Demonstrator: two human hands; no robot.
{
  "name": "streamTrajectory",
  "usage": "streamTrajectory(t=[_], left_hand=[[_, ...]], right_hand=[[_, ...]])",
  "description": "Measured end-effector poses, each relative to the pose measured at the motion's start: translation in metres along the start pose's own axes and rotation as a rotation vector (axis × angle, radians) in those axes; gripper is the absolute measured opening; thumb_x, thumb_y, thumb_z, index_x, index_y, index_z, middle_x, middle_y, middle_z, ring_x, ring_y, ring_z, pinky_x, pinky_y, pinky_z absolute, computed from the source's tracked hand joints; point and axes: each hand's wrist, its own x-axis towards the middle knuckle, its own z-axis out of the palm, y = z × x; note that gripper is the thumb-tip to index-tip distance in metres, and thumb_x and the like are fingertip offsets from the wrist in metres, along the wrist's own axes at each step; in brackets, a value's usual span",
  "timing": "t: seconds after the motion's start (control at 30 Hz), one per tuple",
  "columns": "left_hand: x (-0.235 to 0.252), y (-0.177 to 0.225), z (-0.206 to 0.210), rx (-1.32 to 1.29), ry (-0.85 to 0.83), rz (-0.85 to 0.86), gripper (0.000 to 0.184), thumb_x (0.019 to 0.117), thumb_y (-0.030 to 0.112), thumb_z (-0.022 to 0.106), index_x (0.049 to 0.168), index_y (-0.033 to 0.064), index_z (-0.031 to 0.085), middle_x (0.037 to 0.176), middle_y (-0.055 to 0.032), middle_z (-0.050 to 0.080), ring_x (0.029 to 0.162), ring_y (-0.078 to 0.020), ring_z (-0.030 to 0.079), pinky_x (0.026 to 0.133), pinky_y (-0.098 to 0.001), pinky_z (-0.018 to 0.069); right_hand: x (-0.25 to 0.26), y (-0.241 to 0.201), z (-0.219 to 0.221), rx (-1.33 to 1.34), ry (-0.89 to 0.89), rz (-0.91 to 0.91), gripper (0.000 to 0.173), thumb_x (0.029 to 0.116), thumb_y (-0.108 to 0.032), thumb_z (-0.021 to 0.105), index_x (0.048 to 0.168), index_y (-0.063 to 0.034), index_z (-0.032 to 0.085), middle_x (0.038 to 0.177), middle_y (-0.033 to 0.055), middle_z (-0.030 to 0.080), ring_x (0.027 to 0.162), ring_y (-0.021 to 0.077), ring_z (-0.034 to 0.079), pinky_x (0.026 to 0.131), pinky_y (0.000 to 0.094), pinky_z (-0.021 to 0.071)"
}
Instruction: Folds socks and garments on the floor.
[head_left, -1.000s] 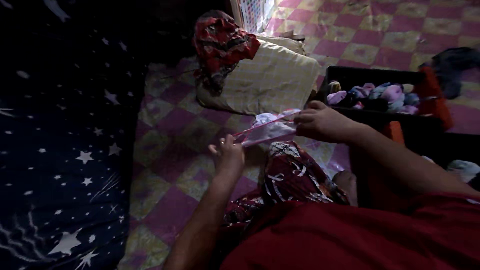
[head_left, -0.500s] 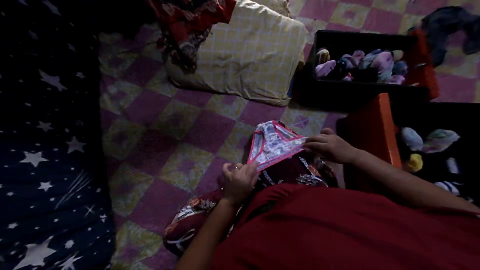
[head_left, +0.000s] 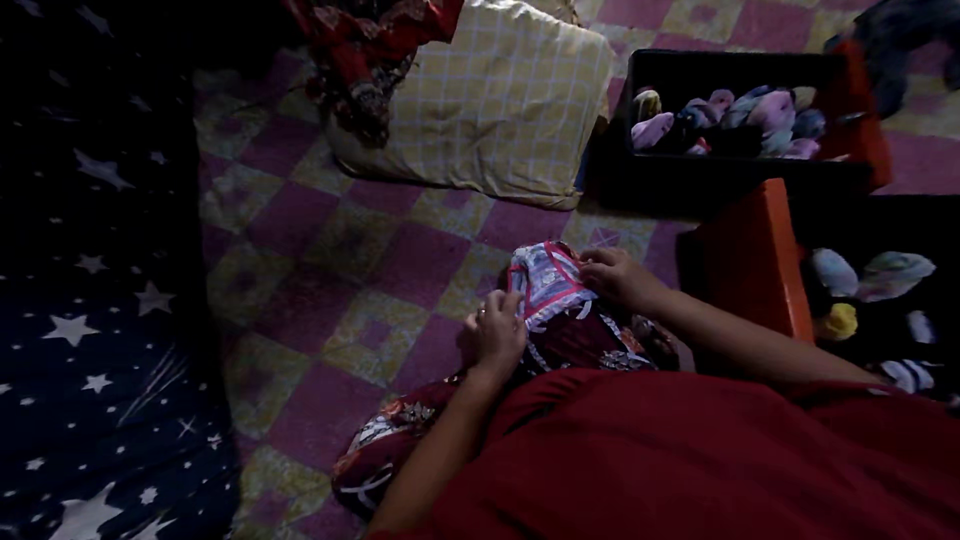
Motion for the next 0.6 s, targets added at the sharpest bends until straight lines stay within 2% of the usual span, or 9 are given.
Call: streamTrajectory(t=[0.07, 0.1, 0.17, 0.23, 0.3, 0.4, 0.47, 0.53, 0.6], left_hand=[[-0.002, -0.004, 0.014, 0.062, 0.19, 0.303, 0.026, 0.0926, 0.004, 0.063, 0.113, 0.0088, 0.078, 0.118, -0.0202, 0.071, 0.109, -0.0431, 0.066, 0.094, -0.0699, 0.0389], [-0.002, -0.005, 0.018, 0.084, 0.245, 0.411, 0.023, 0.0915, 0.006, 0.063, 0.108, 0.01, 0.079, 0.112, -0.0148, 0.074, 0.105, -0.0384, 0.07, 0.092, -0.0695, 0.0406], [-0.001, -0.006, 0.023, 0.113, 0.284, 0.497, 0.021, 0.0917, 0.018, 0.066, 0.106, 0.0102, 0.079, 0.106, -0.0087, 0.077, 0.1, -0.0317, 0.072, 0.091, -0.0683, 0.0421], [0.0, -0.005, 0.024, 0.093, 0.261, 0.477, 0.023, 0.0939, 0.023, 0.067, 0.106, 0.0072, 0.078, 0.106, -0.0097, 0.077, 0.101, -0.0318, 0.073, 0.092, -0.0684, 0.0426], [0.006, -0.001, 0.021, 0.005, 0.207, 0.375, 0.021, 0.0976, 0.016, 0.062, 0.105, 0.0024, 0.077, 0.104, -0.0132, 0.077, 0.101, -0.0341, 0.072, 0.093, -0.0675, 0.0421], [0.022, 0.007, 0.006, -0.199, -0.025, 0.053, 0.03, 0.1046, 0.011, 0.05, 0.124, -0.0051, 0.067, 0.112, -0.0226, 0.072, 0.112, -0.0404, 0.065, 0.103, -0.0666, 0.0351], [0.033, 0.01, 0.002, -0.15, -0.075, -0.041, 0.031, 0.1056, 0.012, 0.049, 0.131, -0.0011, 0.061, 0.114, -0.0216, 0.07, 0.112, -0.0407, 0.064, 0.102, -0.0665, 0.0351], [0.032, 0.012, 0.007, 0.015, 0.019, 0.026, 0.027, 0.104, 0.014, 0.054, 0.122, 0.0035, 0.07, 0.115, -0.0186, 0.071, 0.115, -0.0402, 0.063, 0.099, -0.0672, 0.0364], [0.027, 0.004, 0.02, 0.149, 0.213, 0.211, 0.023, 0.0987, 0.021, 0.063, 0.11, 0.0074, 0.078, 0.11, -0.0184, 0.073, 0.109, -0.0422, 0.067, 0.093, -0.0702, 0.04]], right_hand=[[-0.009, -0.001, 0.004, -0.074, 0.111, -0.14, 0.015, 0.0904, -0.005, 0.065, 0.101, -0.0019, 0.076, 0.116, 0.0222, 0.07, 0.111, 0.0437, 0.065, 0.097, 0.0646, 0.0465], [-0.012, -0.002, 0.006, -0.104, 0.125, -0.204, 0.018, 0.0899, -0.011, 0.064, 0.101, -0.0045, 0.077, 0.112, 0.0191, 0.072, 0.108, 0.0411, 0.067, 0.095, 0.0645, 0.0473], [-0.015, -0.009, 0.009, -0.115, 0.06, -0.236, 0.025, 0.0977, -0.024, 0.059, 0.107, -0.0089, 0.077, 0.112, 0.0123, 0.074, 0.109, 0.0341, 0.068, 0.095, 0.0612, 0.0477], [-0.013, -0.014, 0.01, -0.074, 0.002, -0.176, 0.028, 0.1011, -0.027, 0.058, 0.108, -0.0067, 0.076, 0.113, 0.0132, 0.073, 0.111, 0.0347, 0.067, 0.096, 0.0609, 0.0471], [-0.005, -0.018, 0.008, -0.025, -0.026, -0.064, 0.025, 0.101, -0.019, 0.059, 0.108, -0.0007, 0.075, 0.112, 0.0178, 0.073, 0.112, 0.0389, 0.067, 0.097, 0.0637, 0.0459], [0.015, -0.022, 0.01, -0.018, -0.054, 0.102, 0.024, 0.1027, -0.014, 0.057, 0.112, 0.0036, 0.07, 0.105, 0.0204, 0.072, 0.105, 0.0394, 0.069, 0.099, 0.0646, 0.0443], [0.025, -0.019, 0.014, -0.051, -0.008, 0.121, 0.021, 0.1007, -0.011, 0.06, 0.113, 0.0026, 0.07, 0.102, 0.0219, 0.072, 0.1, 0.0413, 0.069, 0.096, 0.0662, 0.0447], [0.029, -0.018, 0.015, -0.116, 0.036, 0.052, 0.017, 0.0969, -0.006, 0.063, 0.11, 0.0, 0.073, 0.105, 0.024, 0.07, 0.104, 0.0443, 0.067, 0.095, 0.0682, 0.0432], [0.026, -0.017, 0.01, -0.187, 0.0, -0.051, 0.02, 0.0952, -0.004, 0.065, 0.112, -0.0051, 0.075, 0.11, 0.0221, 0.07, 0.111, 0.0443, 0.065, 0.098, 0.0695, 0.0407]])
